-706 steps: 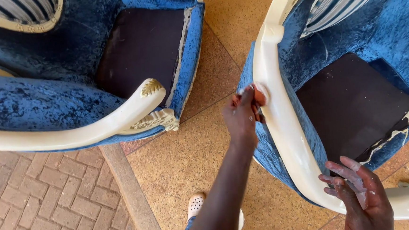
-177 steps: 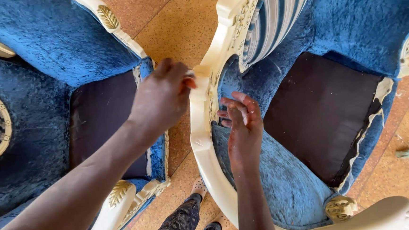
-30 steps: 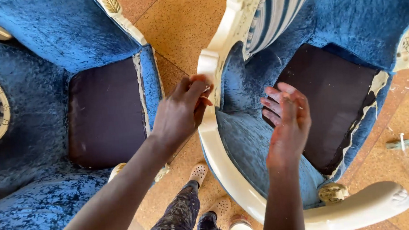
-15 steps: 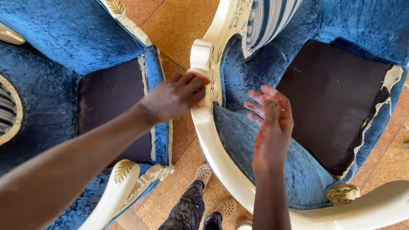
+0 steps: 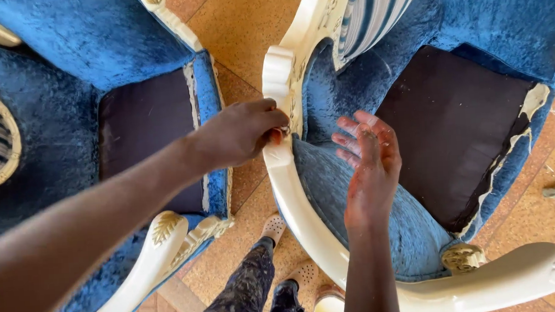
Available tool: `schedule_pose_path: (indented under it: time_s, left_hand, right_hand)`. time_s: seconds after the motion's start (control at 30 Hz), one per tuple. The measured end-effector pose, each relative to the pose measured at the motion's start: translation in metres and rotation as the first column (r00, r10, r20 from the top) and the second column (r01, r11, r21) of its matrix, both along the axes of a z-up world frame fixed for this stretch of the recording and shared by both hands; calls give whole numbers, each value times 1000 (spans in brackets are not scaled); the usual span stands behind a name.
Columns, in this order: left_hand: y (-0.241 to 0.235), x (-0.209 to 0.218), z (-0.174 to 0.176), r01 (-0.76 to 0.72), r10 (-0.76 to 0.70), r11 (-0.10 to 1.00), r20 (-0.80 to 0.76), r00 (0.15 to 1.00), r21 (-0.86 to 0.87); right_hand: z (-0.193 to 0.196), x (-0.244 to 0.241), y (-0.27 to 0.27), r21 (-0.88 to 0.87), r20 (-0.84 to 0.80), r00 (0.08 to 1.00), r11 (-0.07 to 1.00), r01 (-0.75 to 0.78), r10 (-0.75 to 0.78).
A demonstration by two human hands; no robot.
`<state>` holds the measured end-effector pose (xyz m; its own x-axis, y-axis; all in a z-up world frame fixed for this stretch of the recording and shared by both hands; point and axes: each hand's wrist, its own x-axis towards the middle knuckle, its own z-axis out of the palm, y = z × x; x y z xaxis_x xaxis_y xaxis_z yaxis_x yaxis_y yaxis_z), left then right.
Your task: The person mixes white paint in a small container and applies it to the decorative wooden frame of a blue upholstered chair using a sponge.
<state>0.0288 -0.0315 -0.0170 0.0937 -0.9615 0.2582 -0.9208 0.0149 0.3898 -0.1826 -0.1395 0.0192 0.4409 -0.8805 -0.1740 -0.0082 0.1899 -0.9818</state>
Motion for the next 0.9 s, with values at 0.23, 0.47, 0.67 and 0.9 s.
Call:
schedule_pose_path:
  time_s: [0.23,0.47,0.67,0.9]
  left_hand:
    - [-1,8,-20,-19,23,998,69,997,-52]
    - [16,3,6,32,-30,998,-44,999,47]
    - [29,-1,19,12,11,991,-164,986,134]
    - [16,-16,27,-143,223,964,-384,896,226]
  right_hand:
    - [3,20,3,9,3,1000,1000,-18,18]
    - [-14,34,6,-61,21,996,994,-86,87]
    - [-11,33,7,-52,-31,994,993,-106,105]
    - [-4,44,5,-26,-50,997,998,-57,55]
